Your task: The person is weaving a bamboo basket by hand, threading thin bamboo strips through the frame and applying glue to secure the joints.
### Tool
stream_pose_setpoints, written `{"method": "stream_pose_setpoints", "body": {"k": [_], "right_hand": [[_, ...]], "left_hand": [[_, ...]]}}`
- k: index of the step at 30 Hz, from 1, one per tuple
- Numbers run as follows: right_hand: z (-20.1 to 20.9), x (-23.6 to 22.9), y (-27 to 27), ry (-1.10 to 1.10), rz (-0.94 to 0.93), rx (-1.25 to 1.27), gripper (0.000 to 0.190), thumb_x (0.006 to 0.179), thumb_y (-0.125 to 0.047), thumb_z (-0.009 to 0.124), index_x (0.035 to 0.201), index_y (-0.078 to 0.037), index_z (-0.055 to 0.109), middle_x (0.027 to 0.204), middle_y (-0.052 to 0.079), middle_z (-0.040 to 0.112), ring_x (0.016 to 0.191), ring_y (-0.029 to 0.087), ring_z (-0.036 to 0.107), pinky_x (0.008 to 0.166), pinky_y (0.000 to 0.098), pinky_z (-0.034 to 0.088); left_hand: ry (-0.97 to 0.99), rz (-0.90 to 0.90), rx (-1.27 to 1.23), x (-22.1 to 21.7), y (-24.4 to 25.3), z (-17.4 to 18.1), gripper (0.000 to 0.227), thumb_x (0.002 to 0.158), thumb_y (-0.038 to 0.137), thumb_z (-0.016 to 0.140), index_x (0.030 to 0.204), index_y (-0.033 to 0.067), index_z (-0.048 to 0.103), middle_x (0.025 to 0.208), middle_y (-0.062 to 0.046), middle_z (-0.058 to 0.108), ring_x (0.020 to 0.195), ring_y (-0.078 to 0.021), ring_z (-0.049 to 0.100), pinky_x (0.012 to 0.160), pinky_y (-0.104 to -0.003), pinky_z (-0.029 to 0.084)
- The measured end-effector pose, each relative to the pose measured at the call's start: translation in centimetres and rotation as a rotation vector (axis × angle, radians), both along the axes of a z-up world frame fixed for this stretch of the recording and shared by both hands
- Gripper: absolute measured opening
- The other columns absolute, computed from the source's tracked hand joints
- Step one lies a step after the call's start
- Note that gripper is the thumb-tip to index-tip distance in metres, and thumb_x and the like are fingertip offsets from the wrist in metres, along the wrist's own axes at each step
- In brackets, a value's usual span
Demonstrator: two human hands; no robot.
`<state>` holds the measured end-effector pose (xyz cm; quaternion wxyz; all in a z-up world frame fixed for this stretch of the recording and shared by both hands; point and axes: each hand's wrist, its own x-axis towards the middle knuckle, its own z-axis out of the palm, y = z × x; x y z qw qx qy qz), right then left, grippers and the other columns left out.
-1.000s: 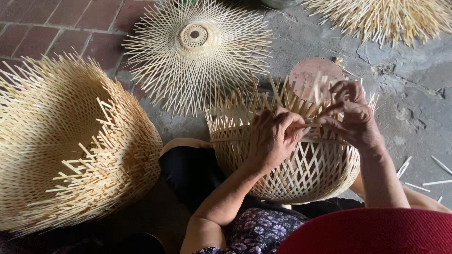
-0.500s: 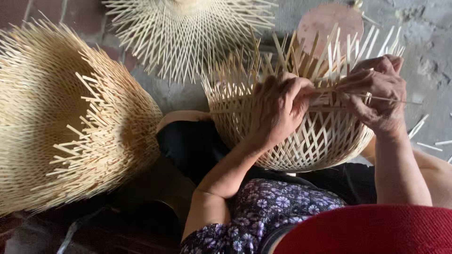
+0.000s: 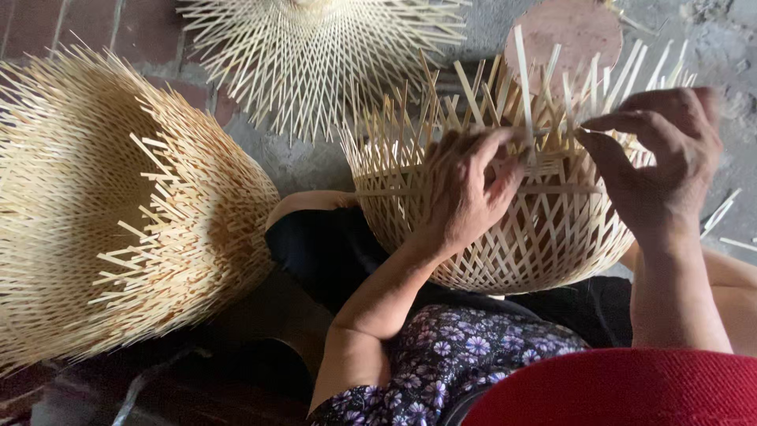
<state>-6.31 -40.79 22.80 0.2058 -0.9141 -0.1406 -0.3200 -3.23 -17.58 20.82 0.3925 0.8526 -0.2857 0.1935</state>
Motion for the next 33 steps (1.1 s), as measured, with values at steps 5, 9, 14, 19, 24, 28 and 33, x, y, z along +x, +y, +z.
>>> {"method": "stream_pose_setpoints", "body": {"k": [5,9,14,19,24,28,33], "right_hand": [[-3.1,-1.2,0.6,0.167,0.077,0.225,0.021,0.092,-0.015,0.095,0.103,-0.018,0.077,0.104,-0.003,0.066,0.102,0.014,0.060,0.092,0.0295,0.042],[-4.0,-1.0,0.2,0.162,0.092,0.222,0.021,0.094,-0.011,0.095,0.103,-0.017,0.077,0.104,-0.004,0.066,0.099,0.013,0.059,0.094,0.0304,0.039],[-5.1,-2.7,-0.8,0.137,0.037,0.362,0.017,0.098,-0.011,0.092,0.104,-0.015,0.076,0.107,-0.002,0.068,0.100,0.016,0.061,0.092,0.0298,0.044],[-5.3,-6.9,-0.3,0.090,0.022,0.608,0.013,0.098,-0.004,0.078,0.104,-0.015,0.072,0.109,-0.001,0.071,0.094,0.016,0.065,0.090,0.0304,0.054],[-2.1,-8.6,4.6,0.166,0.020,0.176,0.024,0.080,-0.005,0.088,0.097,-0.011,0.071,0.096,0.005,0.069,0.093,0.024,0.062,0.087,0.0403,0.048],[-1.3,-7.5,5.7,0.157,0.035,0.064,0.023,0.088,-0.007,0.087,0.101,-0.012,0.070,0.096,0.003,0.067,0.094,0.021,0.059,0.088,0.0398,0.045],[-3.3,-6.9,5.6,0.157,0.035,0.044,0.023,0.093,-0.014,0.088,0.105,-0.015,0.068,0.099,0.000,0.067,0.090,0.020,0.058,0.089,0.0388,0.042]], "left_hand": [[0.010,0.088,0.008,-0.3,-0.9,1.1,0.017,0.093,0.029,0.077,0.097,0.0178,0.065,0.090,0.004,0.061,0.082,-0.0115,0.054,0.080,-0.033,0.039],[0.046,0.044,-0.013,0.4,-1.1,0.7,0.018,0.094,0.028,0.077,0.090,0.0182,0.062,0.083,0.004,0.060,0.075,-0.0106,0.052,0.076,-0.031,0.040],[0.035,0.019,-0.028,0.6,-0.7,0.9,0.016,0.095,0.026,0.077,0.095,0.0164,0.064,0.086,0.005,0.063,0.078,-0.0091,0.055,0.079,-0.031,0.041],[0.053,-0.037,-0.057,0.8,-0.8,0.7,0.013,0.099,0.025,0.074,0.100,0.0155,0.065,0.085,0.006,0.064,0.075,-0.0057,0.056,0.079,-0.028,0.040],[0.100,-0.045,-0.067,0.5,-0.5,0.8,0.012,0.103,0.023,0.071,0.109,0.0146,0.066,0.087,0.006,0.066,0.072,-0.0058,0.058,0.080,-0.027,0.043],[0.225,-0.104,-0.254,0.6,-0.5,1.3,0.015,0.108,0.021,0.064,0.119,0.0112,0.062,0.095,0.003,0.067,0.077,-0.0035,0.064,0.074,-0.023,0.052],[0.224,-0.078,-0.312,0.2,0.1,1.8,0.013,0.114,0.018,0.059,0.122,0.0080,0.059,0.092,0.001,0.063,0.082,-0.0042,0.063,0.072,-0.021,0.055]]}}
